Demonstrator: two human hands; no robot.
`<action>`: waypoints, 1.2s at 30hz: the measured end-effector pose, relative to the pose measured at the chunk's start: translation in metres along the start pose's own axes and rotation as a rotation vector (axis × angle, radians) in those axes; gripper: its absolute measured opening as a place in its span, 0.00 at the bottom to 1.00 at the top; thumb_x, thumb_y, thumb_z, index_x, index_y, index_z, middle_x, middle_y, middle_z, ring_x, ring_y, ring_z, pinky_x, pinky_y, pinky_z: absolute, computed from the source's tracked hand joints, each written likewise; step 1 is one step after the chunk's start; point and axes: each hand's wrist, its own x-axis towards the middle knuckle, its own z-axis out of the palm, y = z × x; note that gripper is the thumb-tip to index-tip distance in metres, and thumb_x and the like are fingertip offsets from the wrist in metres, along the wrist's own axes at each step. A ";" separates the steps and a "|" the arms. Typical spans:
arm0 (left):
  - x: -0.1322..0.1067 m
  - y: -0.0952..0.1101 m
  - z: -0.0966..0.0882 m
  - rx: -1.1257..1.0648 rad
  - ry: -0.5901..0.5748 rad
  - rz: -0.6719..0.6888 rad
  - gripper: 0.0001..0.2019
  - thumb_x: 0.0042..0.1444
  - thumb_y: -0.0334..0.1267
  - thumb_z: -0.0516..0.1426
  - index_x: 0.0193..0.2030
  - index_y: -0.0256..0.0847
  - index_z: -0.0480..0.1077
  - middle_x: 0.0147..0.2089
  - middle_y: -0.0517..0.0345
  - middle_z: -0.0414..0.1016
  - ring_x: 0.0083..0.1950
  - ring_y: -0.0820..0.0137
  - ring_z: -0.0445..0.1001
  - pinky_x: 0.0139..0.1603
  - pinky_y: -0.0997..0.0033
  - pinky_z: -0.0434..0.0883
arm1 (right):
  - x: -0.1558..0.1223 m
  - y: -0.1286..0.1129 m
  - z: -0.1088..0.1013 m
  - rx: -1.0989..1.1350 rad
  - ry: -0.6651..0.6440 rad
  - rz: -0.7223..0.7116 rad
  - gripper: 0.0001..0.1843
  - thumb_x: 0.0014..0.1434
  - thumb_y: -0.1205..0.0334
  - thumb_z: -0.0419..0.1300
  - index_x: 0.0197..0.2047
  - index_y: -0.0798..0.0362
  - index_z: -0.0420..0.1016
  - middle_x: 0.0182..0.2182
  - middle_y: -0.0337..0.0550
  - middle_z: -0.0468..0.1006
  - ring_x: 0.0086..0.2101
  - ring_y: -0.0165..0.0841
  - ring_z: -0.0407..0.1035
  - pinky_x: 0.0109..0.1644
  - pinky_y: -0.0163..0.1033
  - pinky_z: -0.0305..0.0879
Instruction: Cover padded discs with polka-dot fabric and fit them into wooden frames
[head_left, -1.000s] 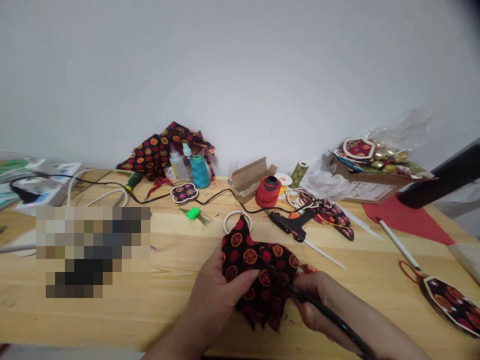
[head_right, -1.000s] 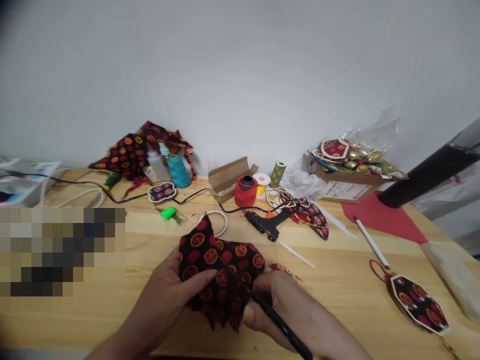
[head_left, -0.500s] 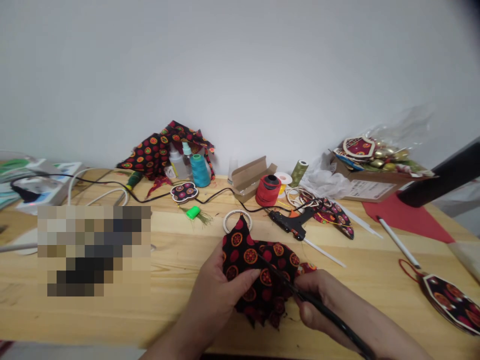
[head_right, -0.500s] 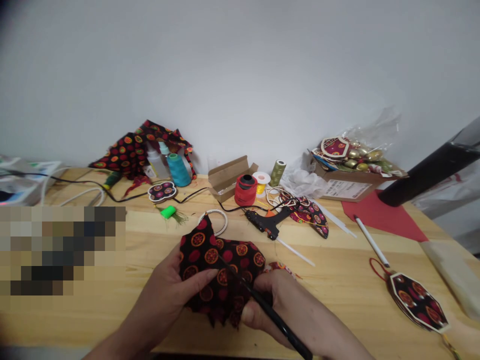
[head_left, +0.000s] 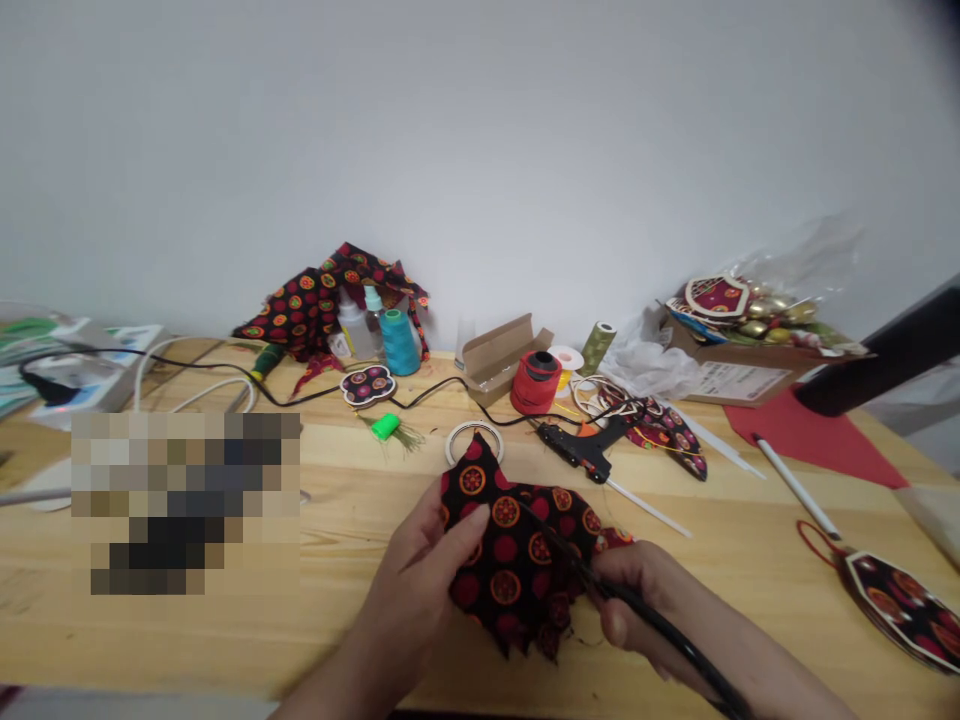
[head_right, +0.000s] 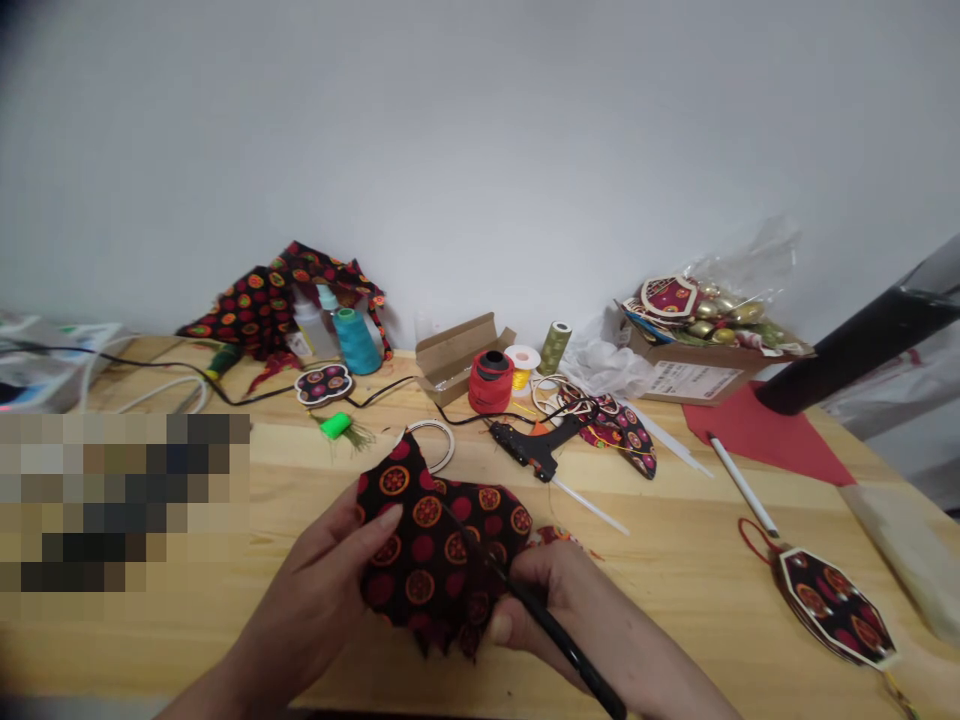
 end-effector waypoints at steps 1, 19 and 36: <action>0.001 0.001 0.001 -0.058 0.006 -0.005 0.14 0.54 0.38 0.62 0.48 0.41 0.74 0.46 0.52 0.82 0.49 0.58 0.78 0.52 0.59 0.73 | 0.000 0.001 0.000 0.005 0.001 -0.006 0.36 0.51 0.23 0.46 0.21 0.51 0.50 0.19 0.31 0.48 0.23 0.25 0.42 0.22 0.33 0.38; 0.002 0.000 -0.003 -0.109 -0.048 -0.011 0.16 0.52 0.33 0.63 0.50 0.42 0.74 0.45 0.50 0.82 0.49 0.57 0.78 0.51 0.58 0.73 | -0.003 0.009 0.004 0.097 0.053 0.218 0.39 0.39 0.17 0.49 0.20 0.50 0.53 0.15 0.26 0.48 0.14 0.19 0.43 0.14 0.29 0.40; 0.000 -0.002 -0.006 0.097 -0.054 0.016 0.34 0.51 0.33 0.65 0.64 0.42 0.59 0.51 0.47 0.80 0.50 0.56 0.78 0.53 0.54 0.73 | -0.012 0.007 -0.005 -0.115 -0.009 0.091 0.34 0.53 0.24 0.45 0.25 0.50 0.53 0.20 0.31 0.51 0.22 0.25 0.45 0.20 0.31 0.40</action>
